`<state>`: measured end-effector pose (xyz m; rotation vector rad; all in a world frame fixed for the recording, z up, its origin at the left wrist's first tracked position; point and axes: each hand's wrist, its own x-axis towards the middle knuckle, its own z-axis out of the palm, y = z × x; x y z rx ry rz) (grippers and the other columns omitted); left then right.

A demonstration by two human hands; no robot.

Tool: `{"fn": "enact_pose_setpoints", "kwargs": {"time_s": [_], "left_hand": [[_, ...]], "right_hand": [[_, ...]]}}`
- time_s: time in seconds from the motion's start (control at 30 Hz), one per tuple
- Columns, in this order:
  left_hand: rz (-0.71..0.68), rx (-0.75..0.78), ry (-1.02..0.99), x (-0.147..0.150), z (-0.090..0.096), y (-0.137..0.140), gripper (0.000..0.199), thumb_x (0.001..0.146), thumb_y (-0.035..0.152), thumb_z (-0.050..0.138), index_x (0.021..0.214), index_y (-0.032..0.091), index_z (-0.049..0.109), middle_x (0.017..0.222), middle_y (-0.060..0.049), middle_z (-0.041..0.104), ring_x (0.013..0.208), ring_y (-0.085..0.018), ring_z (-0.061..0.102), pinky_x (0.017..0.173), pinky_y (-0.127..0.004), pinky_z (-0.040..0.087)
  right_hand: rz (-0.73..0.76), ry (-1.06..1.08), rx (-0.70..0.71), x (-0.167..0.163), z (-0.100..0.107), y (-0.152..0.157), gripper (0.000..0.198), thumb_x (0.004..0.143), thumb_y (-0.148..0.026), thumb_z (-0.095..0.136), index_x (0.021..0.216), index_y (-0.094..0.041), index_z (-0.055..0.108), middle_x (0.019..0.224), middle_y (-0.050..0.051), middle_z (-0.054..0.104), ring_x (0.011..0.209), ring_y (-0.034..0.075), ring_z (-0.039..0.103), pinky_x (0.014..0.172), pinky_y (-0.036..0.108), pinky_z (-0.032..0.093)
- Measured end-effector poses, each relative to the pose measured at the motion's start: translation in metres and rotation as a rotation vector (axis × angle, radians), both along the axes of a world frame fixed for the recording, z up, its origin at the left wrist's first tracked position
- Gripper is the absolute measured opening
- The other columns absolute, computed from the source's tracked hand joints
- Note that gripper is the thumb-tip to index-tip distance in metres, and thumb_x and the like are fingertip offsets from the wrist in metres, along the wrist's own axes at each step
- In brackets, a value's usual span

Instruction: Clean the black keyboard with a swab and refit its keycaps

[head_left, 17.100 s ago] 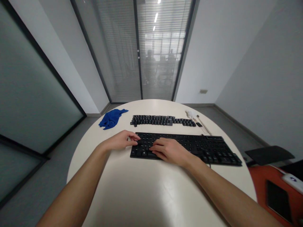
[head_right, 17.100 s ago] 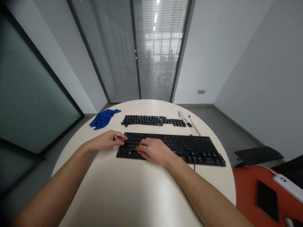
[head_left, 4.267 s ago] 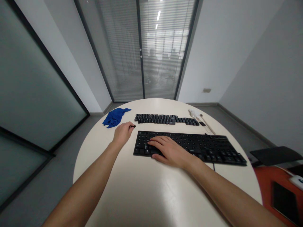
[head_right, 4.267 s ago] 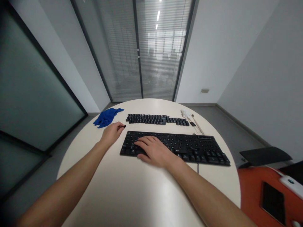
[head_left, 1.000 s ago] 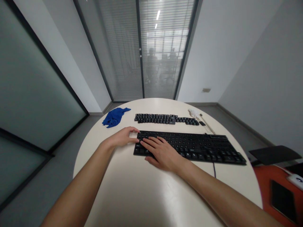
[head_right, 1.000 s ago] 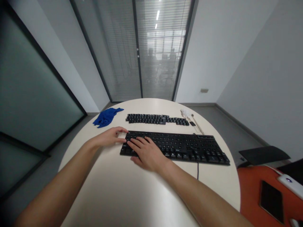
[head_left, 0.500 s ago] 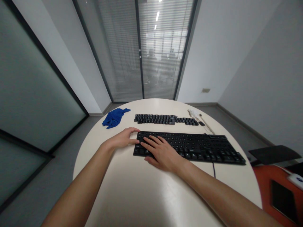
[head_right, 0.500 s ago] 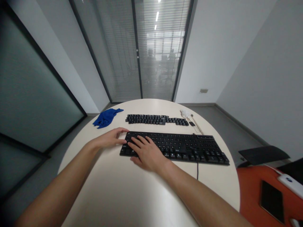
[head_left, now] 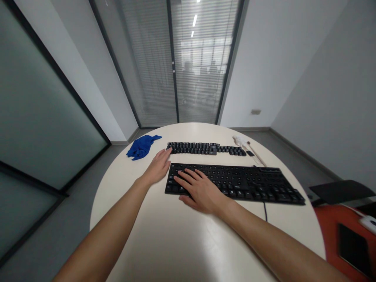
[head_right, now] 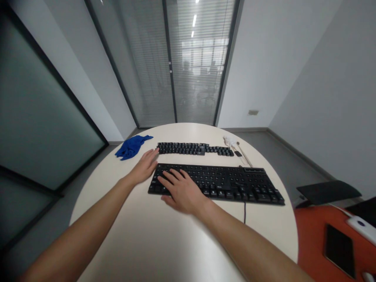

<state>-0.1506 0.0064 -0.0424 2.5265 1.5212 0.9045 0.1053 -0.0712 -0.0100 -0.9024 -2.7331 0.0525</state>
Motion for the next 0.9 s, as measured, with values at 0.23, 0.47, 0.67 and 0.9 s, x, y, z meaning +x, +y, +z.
{"fn": "enact_pose_setpoints", "kwargs": {"time_s": [0.23, 0.47, 0.67, 0.9], "left_hand": [[0.012, -0.016, 0.042, 0.001, -0.009, 0.011, 0.061, 0.101, 0.025, 0.038, 0.160, 0.017, 0.026, 0.157, -0.014, 0.043, 0.145, -0.032, 0.035, 0.119, -0.056, 0.034], [0.043, -0.021, 0.065, 0.002, -0.005, 0.009, 0.058, 0.098, 0.021, 0.045, 0.154, 0.014, 0.035, 0.148, -0.019, 0.049, 0.139, -0.033, 0.039, 0.116, -0.057, 0.034], [0.091, 0.012, 0.097, 0.007, 0.005, 0.003, 0.043, 0.098, 0.023, 0.048, 0.140, 0.015, 0.053, 0.132, -0.016, 0.058, 0.127, -0.032, 0.047, 0.112, -0.052, 0.039], [0.081, 0.023, 0.124, 0.011, 0.013, -0.001, 0.029, 0.097, 0.022, 0.051, 0.123, 0.019, 0.064, 0.124, -0.012, 0.066, 0.119, -0.030, 0.054, 0.104, -0.047, 0.044]], "right_hand": [[-0.005, -0.004, 0.000, 0.001, 0.001, 0.000, 0.069, 0.100, -0.052, 0.049, 0.159, -0.021, 0.032, 0.161, 0.009, 0.041, 0.148, 0.032, 0.035, 0.120, 0.055, 0.030], [-0.004, -0.004, -0.009, 0.001, 0.001, 0.000, 0.069, 0.100, -0.053, 0.047, 0.159, -0.021, 0.031, 0.161, 0.008, 0.040, 0.149, 0.032, 0.034, 0.120, 0.054, 0.029], [0.003, -0.008, -0.018, 0.001, 0.002, -0.001, 0.069, 0.101, -0.053, 0.047, 0.159, -0.021, 0.031, 0.162, 0.008, 0.039, 0.149, 0.032, 0.034, 0.120, 0.055, 0.029], [0.002, 0.000, -0.022, 0.002, 0.002, 0.000, 0.069, 0.101, -0.053, 0.048, 0.159, -0.020, 0.032, 0.162, 0.009, 0.040, 0.149, 0.032, 0.034, 0.121, 0.055, 0.028]]}}
